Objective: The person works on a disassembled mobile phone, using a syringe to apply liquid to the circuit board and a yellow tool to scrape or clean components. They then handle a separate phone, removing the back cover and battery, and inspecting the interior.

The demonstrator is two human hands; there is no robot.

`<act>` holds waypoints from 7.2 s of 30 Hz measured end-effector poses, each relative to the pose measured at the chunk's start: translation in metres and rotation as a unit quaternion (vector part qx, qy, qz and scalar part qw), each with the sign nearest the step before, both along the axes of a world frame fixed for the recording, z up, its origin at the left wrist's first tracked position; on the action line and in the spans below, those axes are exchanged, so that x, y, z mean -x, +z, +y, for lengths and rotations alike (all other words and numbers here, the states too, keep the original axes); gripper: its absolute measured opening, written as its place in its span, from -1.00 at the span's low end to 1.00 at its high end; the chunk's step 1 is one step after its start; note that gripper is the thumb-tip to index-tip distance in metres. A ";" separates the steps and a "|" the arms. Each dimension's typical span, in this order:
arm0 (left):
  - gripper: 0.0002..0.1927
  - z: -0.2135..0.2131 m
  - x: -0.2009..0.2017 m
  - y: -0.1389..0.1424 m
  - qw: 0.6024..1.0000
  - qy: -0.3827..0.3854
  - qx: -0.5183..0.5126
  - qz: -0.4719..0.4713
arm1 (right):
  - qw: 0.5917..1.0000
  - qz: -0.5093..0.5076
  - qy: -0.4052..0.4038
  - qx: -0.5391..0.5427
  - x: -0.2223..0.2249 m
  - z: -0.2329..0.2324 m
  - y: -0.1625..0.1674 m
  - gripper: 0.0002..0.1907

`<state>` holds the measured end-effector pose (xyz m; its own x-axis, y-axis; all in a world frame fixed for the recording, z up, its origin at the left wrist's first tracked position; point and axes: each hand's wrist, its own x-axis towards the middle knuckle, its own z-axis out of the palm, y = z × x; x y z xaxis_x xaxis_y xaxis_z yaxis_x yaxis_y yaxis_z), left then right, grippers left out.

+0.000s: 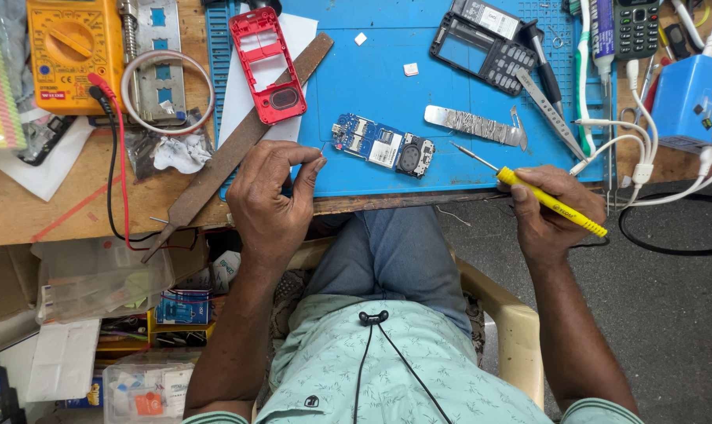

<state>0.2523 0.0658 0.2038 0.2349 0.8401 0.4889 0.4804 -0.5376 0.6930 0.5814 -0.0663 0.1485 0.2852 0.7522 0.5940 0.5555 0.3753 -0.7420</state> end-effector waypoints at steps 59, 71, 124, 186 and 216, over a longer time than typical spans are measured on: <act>-0.92 0.007 -0.014 0.018 0.995 -0.027 0.071 0.069 | 0.991 -0.018 0.129 0.015 0.058 0.071 0.041 -0.89; -0.91 0.006 -0.016 0.018 0.995 -0.018 0.075 0.069 | 0.984 -0.078 0.144 0.076 0.066 0.065 0.054 -0.91; -0.90 0.006 -0.016 0.021 0.994 -0.029 0.075 0.078 | 0.973 -0.139 0.158 0.090 0.076 0.073 0.067 -0.88; -0.89 0.005 -0.017 0.017 0.995 -0.026 0.063 0.073 | 0.984 -0.056 0.151 0.081 0.063 0.070 0.050 -0.91; -0.85 0.004 -0.006 0.026 0.992 -0.011 0.067 0.110 | 0.999 -0.021 0.027 0.003 0.002 0.001 0.004 -0.87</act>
<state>0.2579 0.0697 0.2293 0.3423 0.8873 0.3091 0.6167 -0.4604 0.6385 0.5794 -0.0653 0.1528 0.2193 0.7698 0.5995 0.5648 0.4009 -0.7213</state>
